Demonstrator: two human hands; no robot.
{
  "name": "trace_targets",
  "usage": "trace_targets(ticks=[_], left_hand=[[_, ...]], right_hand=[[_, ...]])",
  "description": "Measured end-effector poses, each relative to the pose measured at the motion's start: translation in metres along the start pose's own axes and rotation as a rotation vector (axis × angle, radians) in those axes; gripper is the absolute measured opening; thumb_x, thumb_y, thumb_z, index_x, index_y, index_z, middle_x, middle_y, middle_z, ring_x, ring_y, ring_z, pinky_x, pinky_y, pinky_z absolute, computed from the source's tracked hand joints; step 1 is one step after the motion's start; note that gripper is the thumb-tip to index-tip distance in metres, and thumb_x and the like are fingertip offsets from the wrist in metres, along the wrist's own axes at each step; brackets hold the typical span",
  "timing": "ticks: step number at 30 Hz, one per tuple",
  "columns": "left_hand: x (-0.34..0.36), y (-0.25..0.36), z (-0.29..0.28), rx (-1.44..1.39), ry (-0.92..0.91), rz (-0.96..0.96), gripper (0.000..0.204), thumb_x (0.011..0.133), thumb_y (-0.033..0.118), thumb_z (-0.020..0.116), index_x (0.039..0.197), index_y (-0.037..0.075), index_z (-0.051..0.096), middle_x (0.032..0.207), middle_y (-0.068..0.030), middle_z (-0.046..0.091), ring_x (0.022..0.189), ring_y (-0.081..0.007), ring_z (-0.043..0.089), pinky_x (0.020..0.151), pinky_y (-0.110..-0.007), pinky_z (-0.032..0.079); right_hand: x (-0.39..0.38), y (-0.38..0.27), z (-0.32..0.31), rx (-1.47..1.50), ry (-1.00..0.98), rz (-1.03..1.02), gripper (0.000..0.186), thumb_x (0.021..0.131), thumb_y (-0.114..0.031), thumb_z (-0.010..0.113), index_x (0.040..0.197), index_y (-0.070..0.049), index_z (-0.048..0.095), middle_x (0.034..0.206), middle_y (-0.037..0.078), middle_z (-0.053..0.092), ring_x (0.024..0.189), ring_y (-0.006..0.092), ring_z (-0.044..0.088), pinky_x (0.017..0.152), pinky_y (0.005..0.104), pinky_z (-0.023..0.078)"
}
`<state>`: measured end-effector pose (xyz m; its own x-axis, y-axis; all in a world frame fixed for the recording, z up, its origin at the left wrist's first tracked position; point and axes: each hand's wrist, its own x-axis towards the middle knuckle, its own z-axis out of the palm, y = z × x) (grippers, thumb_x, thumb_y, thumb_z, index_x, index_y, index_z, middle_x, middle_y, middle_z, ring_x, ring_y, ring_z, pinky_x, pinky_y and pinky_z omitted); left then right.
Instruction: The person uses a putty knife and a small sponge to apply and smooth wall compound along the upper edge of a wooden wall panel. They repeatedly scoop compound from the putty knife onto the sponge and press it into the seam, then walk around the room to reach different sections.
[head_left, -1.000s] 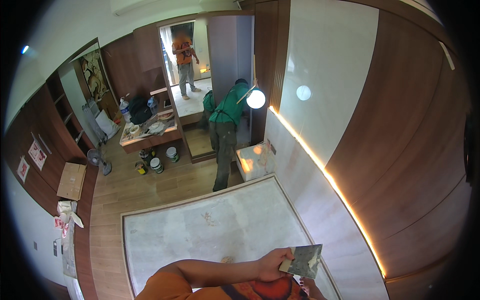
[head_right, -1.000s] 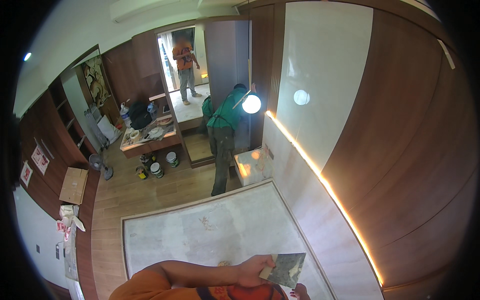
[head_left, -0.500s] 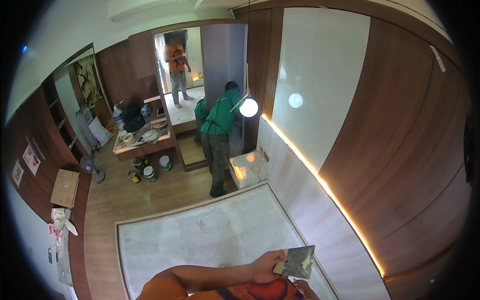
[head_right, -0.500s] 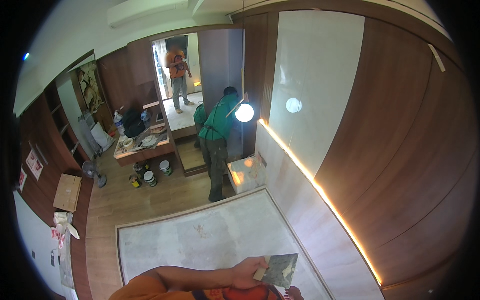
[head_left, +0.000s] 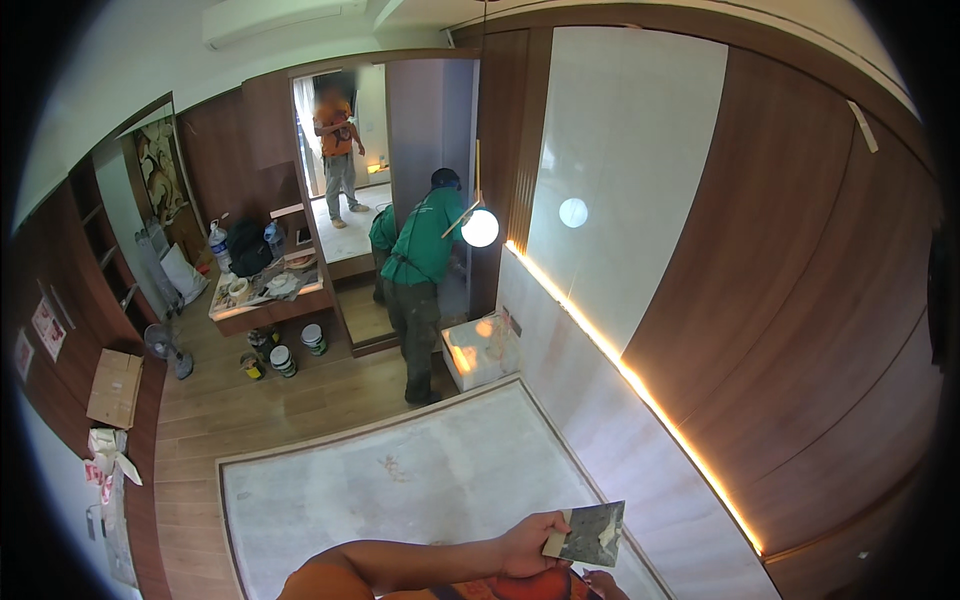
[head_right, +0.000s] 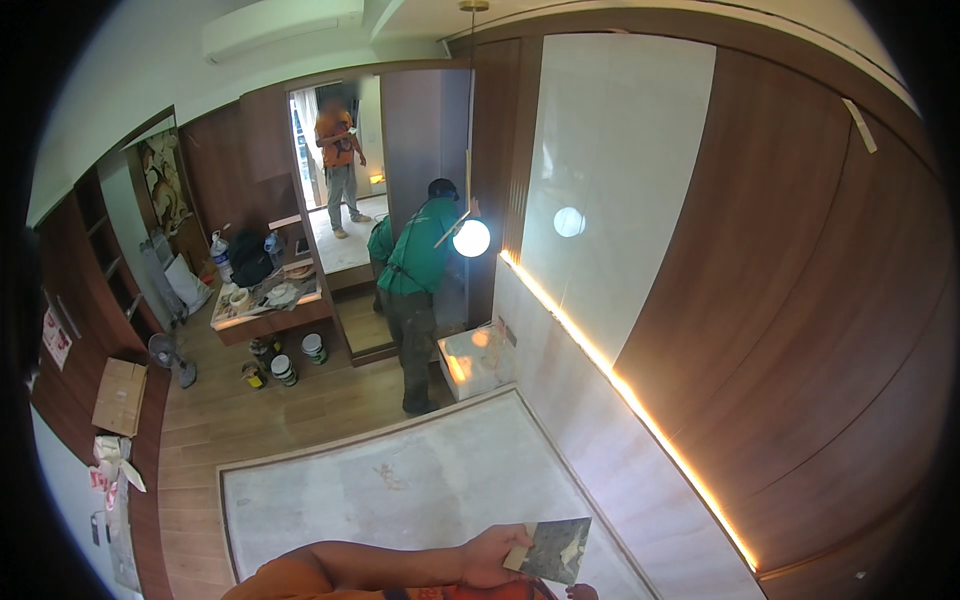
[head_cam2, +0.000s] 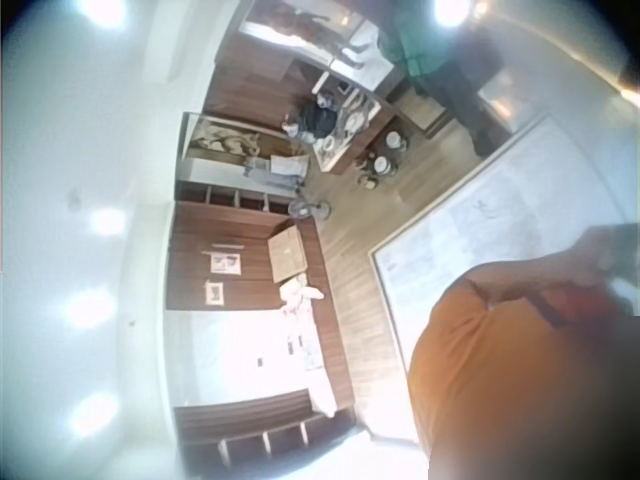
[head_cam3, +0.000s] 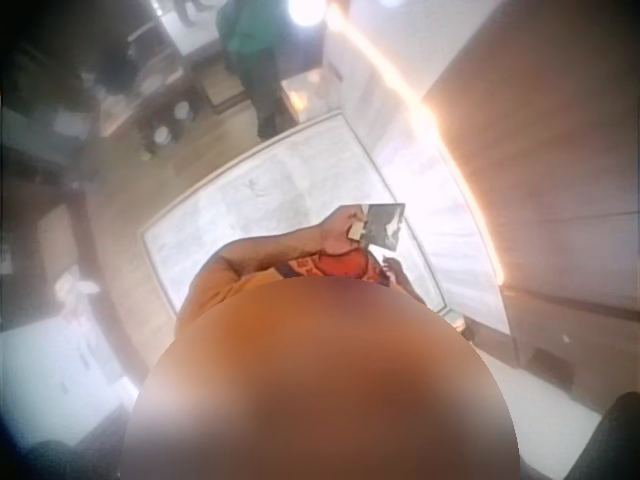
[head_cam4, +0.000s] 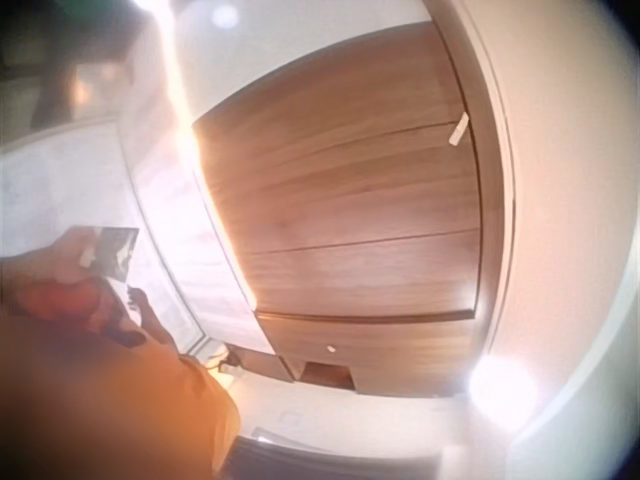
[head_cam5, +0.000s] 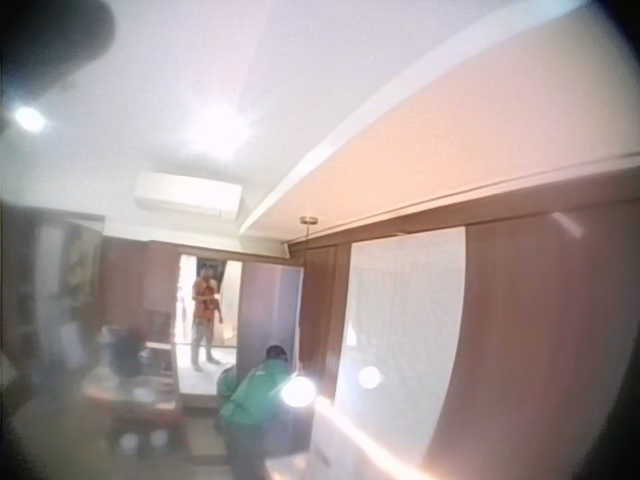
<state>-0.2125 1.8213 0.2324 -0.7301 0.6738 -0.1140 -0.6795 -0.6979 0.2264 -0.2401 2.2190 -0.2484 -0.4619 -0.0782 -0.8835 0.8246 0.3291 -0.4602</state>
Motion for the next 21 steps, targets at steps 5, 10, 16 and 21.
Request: trace_targets(ticks=[5,10,16,21], left_hand=[[0.012,0.004,0.004,0.016,0.137,0.005,0.028,0.096,0.022,0.048,0.119,0.009,0.059,0.111,-0.0059,0.067,0.093,-0.0214,0.065,0.08,-0.036,0.052],[0.004,0.011,-0.02,0.92,0.343,0.433,0.038,0.1,0.032,0.059,0.127,0.007,0.054,0.113,-0.008,0.067,0.104,-0.0214,0.064,0.091,-0.038,0.053],[-0.022,0.029,-0.034,0.16,0.267,0.421,0.048,0.103,0.02,0.063,0.142,0.003,0.042,0.124,-0.0087,0.062,0.119,-0.0214,0.06,0.103,-0.038,0.051],[-0.04,0.03,-0.001,0.077,0.479,0.467,0.052,0.113,0.046,0.035,0.141,0.005,0.05,0.128,-0.009,0.061,0.122,-0.0265,0.059,0.106,-0.048,0.049]], right_hand=[[-0.052,-0.068,0.016,0.219,0.003,-0.087,0.041,0.091,-0.038,0.074,0.122,-0.013,0.068,0.104,0.007,0.069,0.076,0.0264,0.064,0.064,0.0433,0.056],[-0.205,-0.222,0.067,0.292,-0.208,-0.446,0.039,0.103,-0.023,0.048,0.138,-0.005,0.052,0.119,0.01,0.065,0.111,0.0243,0.065,0.103,0.0474,0.051],[-0.369,-0.356,0.135,0.41,-0.612,-0.698,0.049,0.097,-0.018,0.055,0.143,-0.004,0.049,0.121,0.01,0.065,0.112,0.0233,0.062,0.102,0.0408,0.049],[-0.396,-0.378,0.181,0.418,-0.621,-0.867,0.044,0.098,-0.018,0.058,0.139,-0.004,0.051,0.125,0.011,0.064,0.116,0.0237,0.063,0.1,0.038,0.05]])
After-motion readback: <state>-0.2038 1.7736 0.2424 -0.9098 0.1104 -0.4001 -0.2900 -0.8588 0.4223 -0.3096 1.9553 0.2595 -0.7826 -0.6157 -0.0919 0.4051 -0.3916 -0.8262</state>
